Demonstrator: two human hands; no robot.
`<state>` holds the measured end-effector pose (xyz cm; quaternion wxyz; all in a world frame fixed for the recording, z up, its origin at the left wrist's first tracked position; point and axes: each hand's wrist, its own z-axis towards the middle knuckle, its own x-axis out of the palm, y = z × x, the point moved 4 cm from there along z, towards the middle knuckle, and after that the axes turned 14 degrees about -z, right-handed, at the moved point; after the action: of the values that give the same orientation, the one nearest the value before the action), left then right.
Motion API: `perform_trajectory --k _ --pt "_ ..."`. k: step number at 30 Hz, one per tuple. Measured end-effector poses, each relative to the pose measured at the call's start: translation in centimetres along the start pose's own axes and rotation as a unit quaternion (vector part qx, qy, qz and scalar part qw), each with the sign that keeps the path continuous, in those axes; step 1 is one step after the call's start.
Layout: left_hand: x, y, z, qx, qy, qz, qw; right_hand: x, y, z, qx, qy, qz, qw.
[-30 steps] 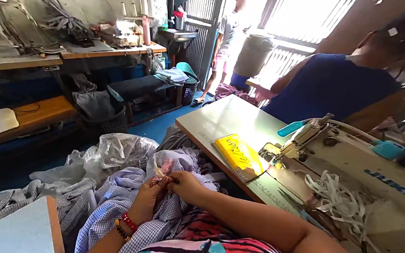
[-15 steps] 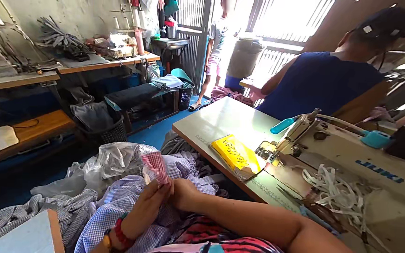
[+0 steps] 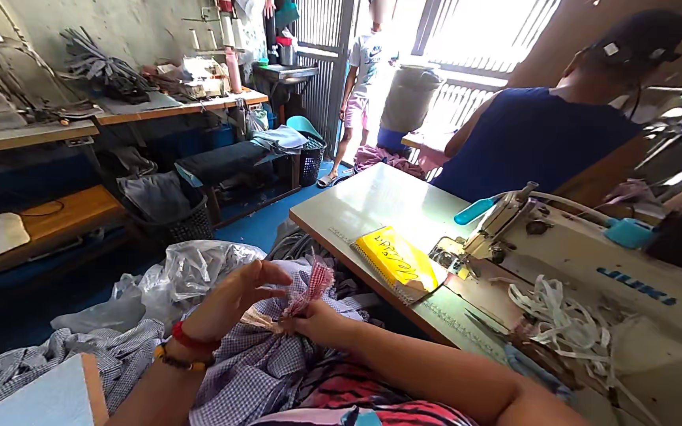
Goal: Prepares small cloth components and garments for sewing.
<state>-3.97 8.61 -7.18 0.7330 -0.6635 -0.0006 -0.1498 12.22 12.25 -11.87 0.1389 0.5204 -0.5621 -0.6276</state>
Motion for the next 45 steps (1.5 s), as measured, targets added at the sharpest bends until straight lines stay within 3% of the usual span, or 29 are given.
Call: perform_trajectory --k 2,4,7,9,15,20,26,31,36,39,41,45 --pt "-1.4 2.2 -0.1 -0.105 -0.023 0.055 0.993 0.1 -0.1 0.0 0.015 0.011 0.018 1.000" --pt "-2.2 4.1 -0.2 -0.143 0.034 0.129 0.981 0.0 -0.2 -0.1 0.017 0.016 0.024 0.999" --pt "-2.4 4.5 -0.5 -0.109 0.124 0.188 0.968 0.0 -0.1 -0.5 0.023 0.015 0.013 1.000" --pt "-2.0 3.9 -0.4 -0.101 0.141 0.243 0.955 -0.2 0.1 -0.9 0.021 0.011 -0.012 1.000" --pt "-0.6 4.4 -0.3 -0.025 0.135 0.305 0.943 0.0 -0.3 -1.3 -0.048 -0.046 -0.047 0.997" --pt "-0.3 5.6 -0.6 0.120 0.093 0.312 0.938 -0.2 0.4 -2.3 -0.062 -0.155 -0.137 0.976" --pt "-0.7 5.5 -1.0 0.096 0.056 0.308 0.945 0.3 1.0 -2.0 -0.098 -0.296 -0.243 0.919" --pt "-0.8 5.3 -0.9 0.088 0.050 0.293 0.951 0.0 2.1 -0.9 0.043 -0.203 -0.270 0.940" --pt "-0.6 4.8 -0.8 0.071 0.066 0.282 0.955 -0.5 3.5 0.1 0.139 -0.139 -0.316 0.928" --pt "-0.7 4.8 -0.8 0.053 0.062 0.268 0.960 0.1 2.6 0.0 0.053 -0.217 -0.377 0.899" --pt "-0.9 4.7 -0.8 0.052 0.060 0.260 0.962 0.7 1.9 -0.2 -0.064 -0.308 -0.440 0.841" --pt "-1.8 4.4 -1.3 0.022 0.038 0.267 0.963 1.5 1.7 -0.7 -0.276 -0.359 -0.541 0.709"
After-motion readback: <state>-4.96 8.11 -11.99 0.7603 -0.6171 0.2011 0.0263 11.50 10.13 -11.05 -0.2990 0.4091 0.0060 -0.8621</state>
